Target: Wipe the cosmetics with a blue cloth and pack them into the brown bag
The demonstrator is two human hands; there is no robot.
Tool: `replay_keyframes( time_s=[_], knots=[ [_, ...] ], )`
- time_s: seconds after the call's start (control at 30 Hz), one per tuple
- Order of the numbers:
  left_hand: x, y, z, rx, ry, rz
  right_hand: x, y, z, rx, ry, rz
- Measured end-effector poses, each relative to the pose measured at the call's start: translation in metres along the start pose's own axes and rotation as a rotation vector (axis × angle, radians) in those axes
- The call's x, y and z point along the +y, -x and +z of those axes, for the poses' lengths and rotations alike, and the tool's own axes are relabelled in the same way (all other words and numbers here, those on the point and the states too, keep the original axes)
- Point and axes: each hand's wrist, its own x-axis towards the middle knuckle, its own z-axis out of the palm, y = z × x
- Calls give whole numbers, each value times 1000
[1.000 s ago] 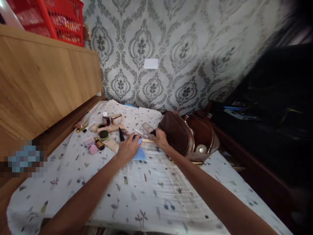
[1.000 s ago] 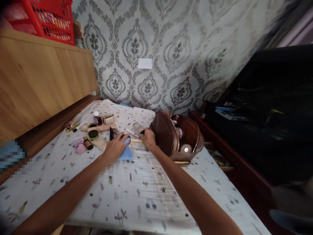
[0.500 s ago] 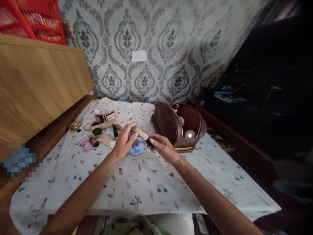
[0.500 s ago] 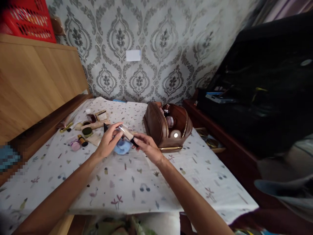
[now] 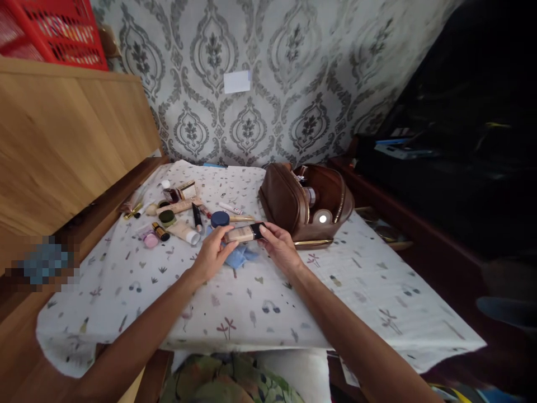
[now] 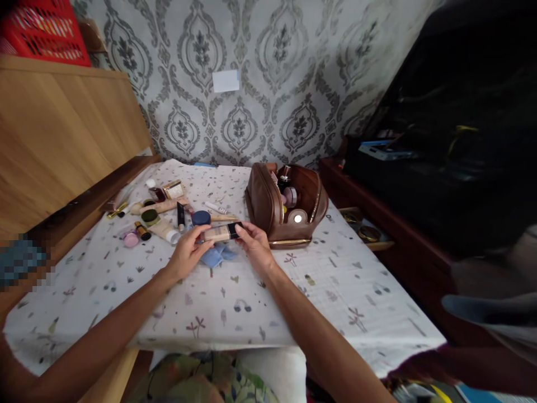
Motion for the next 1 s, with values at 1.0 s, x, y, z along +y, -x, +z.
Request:
replay_keyframes(
  time_s=[1.0],
  knots=[
    [13, 8, 5, 26, -368, 275, 2, 2, -1, 90, 82, 51]
  ],
)
